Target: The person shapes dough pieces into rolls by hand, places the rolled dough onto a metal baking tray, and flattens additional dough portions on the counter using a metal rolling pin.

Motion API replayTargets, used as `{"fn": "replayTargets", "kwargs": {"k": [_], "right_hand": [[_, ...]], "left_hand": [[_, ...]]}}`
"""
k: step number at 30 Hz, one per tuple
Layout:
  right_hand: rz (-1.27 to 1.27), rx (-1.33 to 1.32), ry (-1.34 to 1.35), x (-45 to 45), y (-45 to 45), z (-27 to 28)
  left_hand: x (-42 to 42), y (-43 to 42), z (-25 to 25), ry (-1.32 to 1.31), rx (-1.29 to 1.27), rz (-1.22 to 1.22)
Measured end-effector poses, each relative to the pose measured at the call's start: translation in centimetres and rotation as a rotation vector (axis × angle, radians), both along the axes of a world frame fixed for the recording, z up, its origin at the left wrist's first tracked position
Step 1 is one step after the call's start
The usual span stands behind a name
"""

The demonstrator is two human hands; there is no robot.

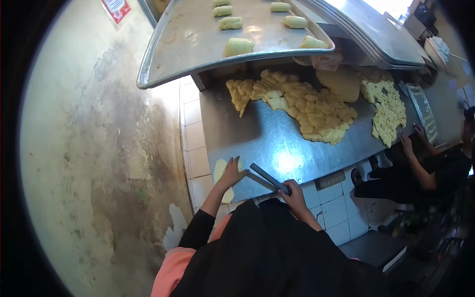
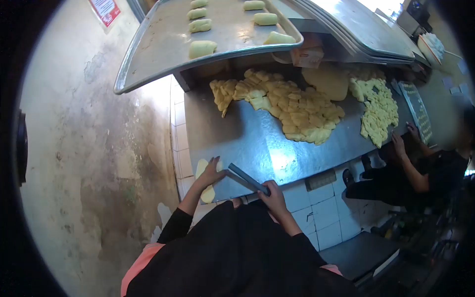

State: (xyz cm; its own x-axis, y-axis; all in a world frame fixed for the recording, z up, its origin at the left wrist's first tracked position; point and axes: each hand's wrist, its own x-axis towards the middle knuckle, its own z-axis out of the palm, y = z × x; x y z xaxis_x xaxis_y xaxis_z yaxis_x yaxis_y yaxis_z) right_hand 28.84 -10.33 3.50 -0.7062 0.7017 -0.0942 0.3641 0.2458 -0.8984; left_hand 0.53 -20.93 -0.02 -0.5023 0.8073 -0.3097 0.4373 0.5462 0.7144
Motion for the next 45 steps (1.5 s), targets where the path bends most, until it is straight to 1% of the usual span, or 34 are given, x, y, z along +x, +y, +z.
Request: {"fn": "replayTargets", "kwargs": {"k": [1, 2, 4, 6, 9, 12, 15, 16, 18, 20, 22, 24, 25, 27, 29, 31, 33, 35, 36, 37, 38, 40, 41, 42, 43, 45], "right_hand": [[-0.012, 0.005, -0.015, 0.2, -0.1, -0.1], [-0.016, 0.087, -0.025, 0.5, -0.1, -0.2], [-0.063, 0.079, -0.049, 1.0, 0.0, 0.0], [-0.101, 0.090, -0.086, 1.2, 0.3, 0.9], [-0.148, 0.102, -0.049, 2.0, 1.8, -0.4], [-0.198, 0.120, -0.052, 2.2, 3.5, -1.1], [-0.241, 0.145, -0.061, 2.2, 5.1, -1.2], [-0.240, 0.166, -0.072, 2.1, 5.7, -0.7], [-0.256, 0.200, -0.075, 2.0, 6.6, -0.5], [-0.288, 0.203, -0.080, 2.0, 7.2, 0.0], [-0.307, 0.200, -0.080, 2.0, 7.8, -0.3], [-0.304, 0.123, -0.106, 1.9, 8.1, -0.9], [-0.298, 0.125, -0.091, 1.7, 8.3, -0.8], [-0.295, 0.066, -0.096, 1.3, 8.7, -0.7], [-0.263, 0.140, -0.069, 1.1, 9.1, -1.6], [-0.273, 0.149, -0.052, 0.6, 9.4, -1.0], [-0.288, 0.107, -0.027, 0.4, 10.0, -1.4], [-0.343, 0.076, -0.053, 0.3, 10.4, -1.7], [-0.321, 0.167, -0.017, 0.1, 10.8, -1.9], [-0.323, 0.121, -0.002, -0.1, 11.0, -1.8], [-0.310, 0.129, -0.004, -0.2, 11.3, -1.8], [-0.287, 0.187, -0.003, -0.2, 12.0, -2.2], [-0.274, 0.234, 0.004, -0.1, 12.3, -2.4], [-0.277, 0.217, 0.025, -0.1, 12.4, -2.4], [-0.287, 0.157, -0.013, -0.3, 12.3, -1.3], [-0.283, 0.144, -0.051, -0.2, 12.3, -1.3]], "left_hand": [[0.0, 0.5, 0.3, 0.107, -0.048, -0.023], [-0.1, 1.1, 0.7, 0.214, -0.095, -0.045], [-2.2, 3.1, 0.7, 0.214, 0.002, -0.041], [-4.1, 6.2, 2.1, 0.177, 0.056, 0.003], [-7.5, 11.2, 3.1, 0.335, 0.205, 0.037], [-12.5, 17.4, 2.0, 0.535, 0.388, -0.043], [-15.3, 22.7, 3.2, 0.607, 0.345, -0.060], [-16.4, 24.4, 2.6, 0.633, 0.353, -0.071], [-19.4, 27.4, -0.5, 0.530, 0.385, -0.112], [-20.3, 28.9, -1.8, 0.449, 0.369, -0.141], [-21.4, 28.9, -1.9, 0.456, 0.284, -0.155], [-22.4, 27.7, -1.0, 0.482, 0.216, -0.161], [-23.0, 26.8, -0.7, 0.491, 0.185, -0.165], [-23.4, 25.0, 2.0, 0.518, 0.125, -0.172], [-23.1, 23.0, 5.5, 0.544, 0.063, -0.177], [-21.2, 21.1, 8.8, 0.521, 0.048, -0.191], [-17.2, 19.4, 10.2, 0.264, 0.206, -0.166], [-11.8, 17.4, 9.2, -0.091, 0.411, -0.157], [-9.4, 16.3, 9.4, -0.001, 0.397, -0.328], [-7.9, 15.1, 9.9, 0.090, 0.382, -0.501], [-7.5, 14.1, 8.9, 0.108, 0.347, -0.513], [-7.2, 13.9, 5.0, 0.138, 0.281, -0.554], [-8.1, 14.6, 3.2, 0.145, 0.336, -0.400], [-9.6, 15.4, 1.4, 0.150, 0.386, -0.247], [-11.2, 16.1, 0.1, 0.155, 0.434, -0.093], [-14.9, 18.7, -0.5, 0.456, 0.450, 0.026]]}}
